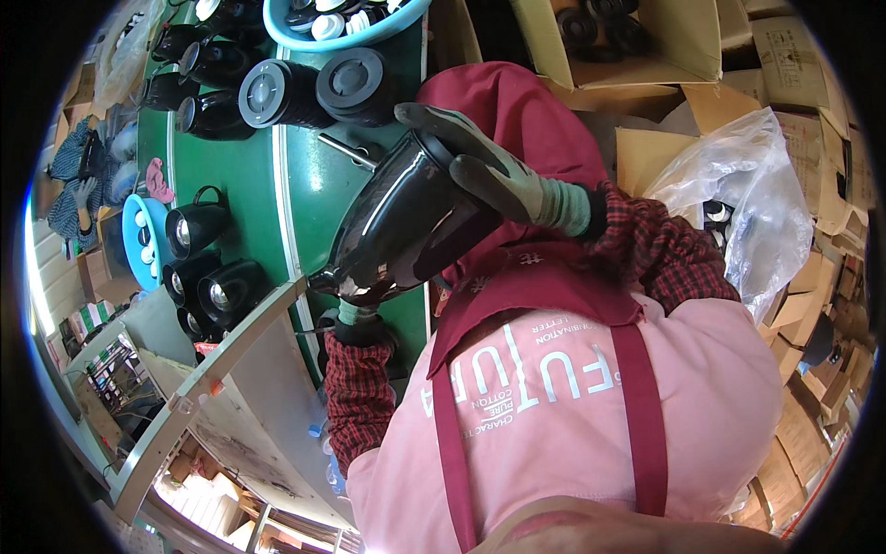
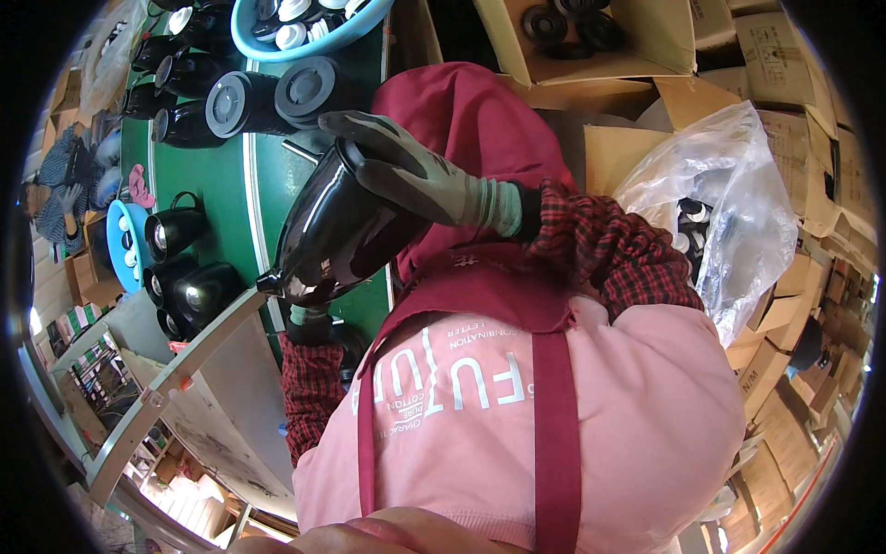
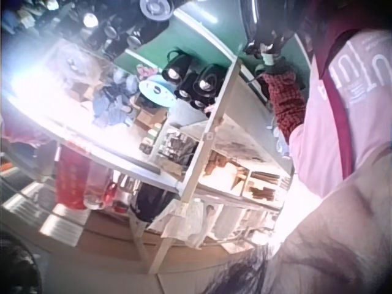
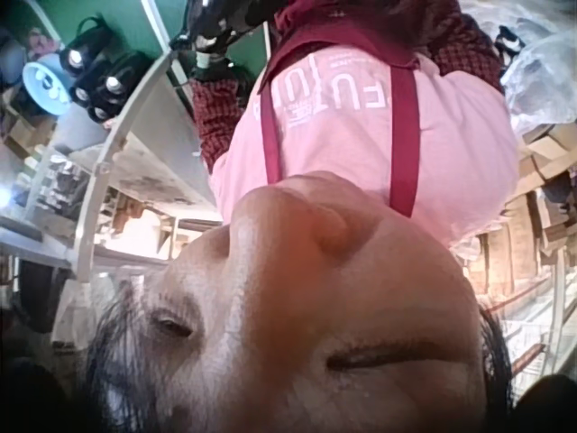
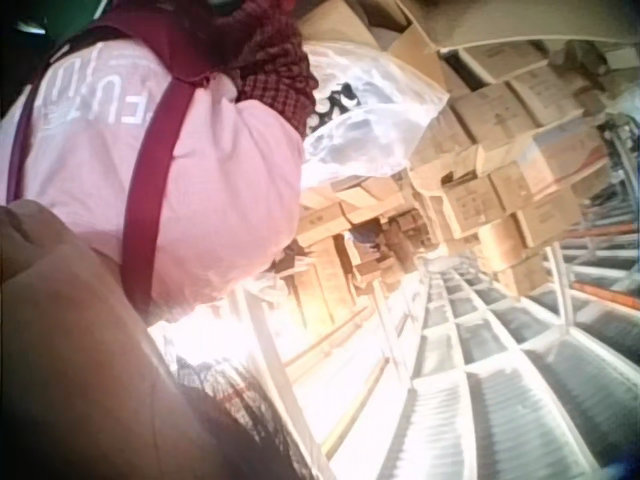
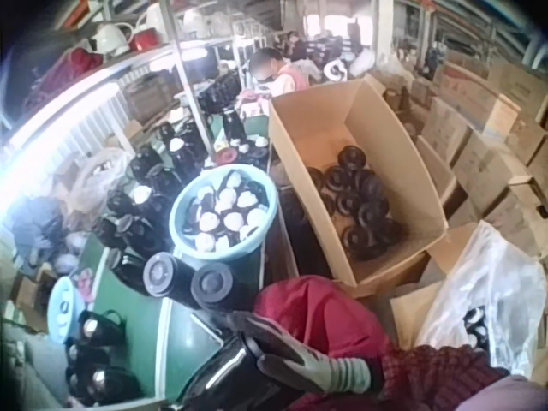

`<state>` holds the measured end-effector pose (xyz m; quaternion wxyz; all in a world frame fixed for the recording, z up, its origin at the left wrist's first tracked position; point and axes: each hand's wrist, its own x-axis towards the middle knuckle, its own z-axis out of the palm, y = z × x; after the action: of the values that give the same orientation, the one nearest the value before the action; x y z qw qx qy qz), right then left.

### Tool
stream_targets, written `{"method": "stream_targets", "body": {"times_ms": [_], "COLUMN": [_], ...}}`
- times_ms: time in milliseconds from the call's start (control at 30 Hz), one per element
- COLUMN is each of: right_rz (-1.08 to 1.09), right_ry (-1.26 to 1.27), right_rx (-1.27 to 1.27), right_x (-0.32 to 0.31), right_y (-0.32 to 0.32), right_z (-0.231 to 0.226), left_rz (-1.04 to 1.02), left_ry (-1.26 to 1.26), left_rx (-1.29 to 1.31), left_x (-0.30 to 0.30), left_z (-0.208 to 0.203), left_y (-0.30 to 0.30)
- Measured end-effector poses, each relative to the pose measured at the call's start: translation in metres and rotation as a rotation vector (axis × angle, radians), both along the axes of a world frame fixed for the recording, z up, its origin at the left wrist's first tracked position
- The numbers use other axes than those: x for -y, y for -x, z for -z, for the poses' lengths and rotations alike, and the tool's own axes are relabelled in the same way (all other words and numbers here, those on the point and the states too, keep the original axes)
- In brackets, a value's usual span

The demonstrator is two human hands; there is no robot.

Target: The person assembles black electric kettles at a workstation. They pick up kettle bodies, attach lids, and place the assembled units on a green table. The person also handles white kettle lids from a blue basin and places them into a cardboard box.

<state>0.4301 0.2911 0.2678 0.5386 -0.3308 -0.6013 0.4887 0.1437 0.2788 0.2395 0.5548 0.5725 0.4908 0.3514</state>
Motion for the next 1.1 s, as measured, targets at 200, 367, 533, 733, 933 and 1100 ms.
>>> {"method": "stream_targets", "body": {"times_ms": [200,367,533,733,933,1100], "right_rz": [-0.225,-0.090,-0.214,0.134,-0.062,-0.336], "right_ry": [0.637,0.530,0.590,0.262,0.274,0.593], "right_rx": [-0.875,-0.509,-0.801,-0.033,-0.127,-0.770], "right_x": [0.015,0.016,0.020,0.034,0.036,0.047], "right_y": [0.008,-0.007,-0.048,-0.054,-0.046,-0.034], "right_z": [0.043,0.078,0.103,0.138,0.073,0.054], "left_rz": [0.099,0.208,0.071,0.088,-0.111,-0.090], "left_ry": [-0.077,-0.326,-0.093,-0.948,-1.138,-1.125], "left_rx": [-0.164,-0.431,-0.022,-0.663,-0.627,-0.580], "left_x": [-0.027,-0.034,-0.020,0.002,0.018,0.026], "left_z": [-0.062,-0.066,-0.083,-0.102,-0.061,-0.058], "left_y": [0.004,-0.013,-0.055,-0.097,-0.109,-0.116]}}
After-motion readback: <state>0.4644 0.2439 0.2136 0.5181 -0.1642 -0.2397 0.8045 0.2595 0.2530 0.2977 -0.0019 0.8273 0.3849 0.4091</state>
